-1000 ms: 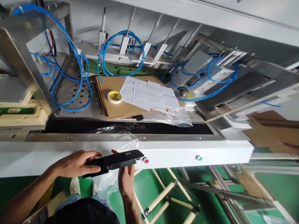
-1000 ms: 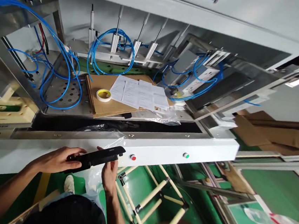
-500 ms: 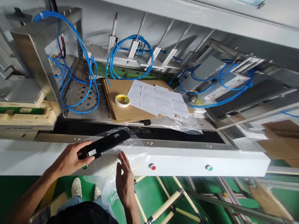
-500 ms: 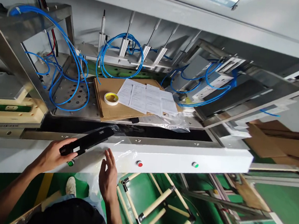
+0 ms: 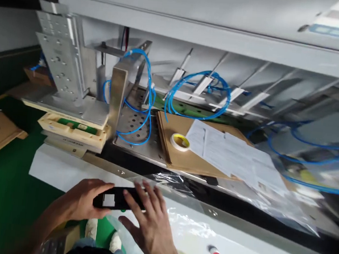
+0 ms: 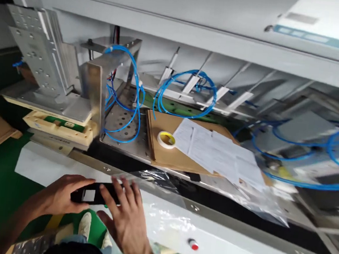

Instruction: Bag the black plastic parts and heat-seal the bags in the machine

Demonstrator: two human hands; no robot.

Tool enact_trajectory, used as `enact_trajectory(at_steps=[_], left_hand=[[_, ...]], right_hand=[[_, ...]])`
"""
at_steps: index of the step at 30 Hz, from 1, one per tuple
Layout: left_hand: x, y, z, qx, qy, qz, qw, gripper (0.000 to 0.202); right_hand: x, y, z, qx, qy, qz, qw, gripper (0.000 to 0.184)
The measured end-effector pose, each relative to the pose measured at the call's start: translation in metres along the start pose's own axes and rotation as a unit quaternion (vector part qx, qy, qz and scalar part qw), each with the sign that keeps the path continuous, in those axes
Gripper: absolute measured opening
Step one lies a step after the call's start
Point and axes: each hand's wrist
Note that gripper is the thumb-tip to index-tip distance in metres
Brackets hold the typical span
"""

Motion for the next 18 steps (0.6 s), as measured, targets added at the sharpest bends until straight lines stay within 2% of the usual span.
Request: enact_trajectory(at_steps=[1, 3, 5, 7, 9, 11, 12, 14, 16, 18], left_hand=[[0.001, 0.005, 0.008, 0.0, -0.018, -0.002, 1.0, 0.06], [0.008, 0.016, 0.024, -0.013, -0.047, 0.009, 0.999, 0.059], [0.02, 0.035, 0.04, -0.076, -0.081, 0.029, 0.993, 0.055], [0.034, 0.061, 0.054, -0.215, -0.124, 0.062, 0.967, 0.052], [0.046, 0.092, 0.063, -0.367, -0.149, 0.137, 0.908, 0.056], [0.054, 0.121, 0.062, -0.459, -0.127, 0.23, 0.849, 0.059], [0.057, 0.132, 0.057, -0.47, -0.091, 0.268, 0.836, 0.058], [0.066, 0.145, 0.035, -0.428, 0.011, 0.309, 0.849, 0.053], [0.077, 0.144, 0.001, -0.324, 0.114, 0.312, 0.886, 0.052], [0.089, 0.134, -0.037, -0.218, 0.157, 0.286, 0.92, 0.057]], right_hand=[[0.0, -0.018, -0.003, 0.044, -0.014, 0.052, 0.998, 0.06], [0.004, -0.05, -0.016, 0.098, -0.031, 0.11, 0.989, 0.058], [0.011, -0.08, -0.033, 0.103, -0.027, 0.133, 0.985, 0.059], [0.02, -0.11, -0.051, 0.084, -0.016, 0.134, 0.987, 0.062], [0.031, -0.144, -0.069, 0.061, -0.007, 0.108, 0.992, 0.067], [0.044, -0.181, -0.088, 0.051, 0.003, 0.077, 0.996, 0.069], [0.051, -0.2, -0.099, 0.053, 0.009, 0.064, 0.997, 0.068], [0.062, -0.236, -0.121, 0.065, 0.013, 0.045, 0.997, 0.066], [0.069, -0.266, -0.142, 0.071, -0.006, 0.023, 0.997, 0.064], [0.069, -0.29, -0.162, 0.071, -0.053, -0.006, 0.996, 0.059]])
Point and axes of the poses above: each hand's wrist, its own y-axis away from the middle knuckle, its own z-axis out of the back of the hand, x = y × z, and after that the axes turned 5 degrees about -z, right-handed
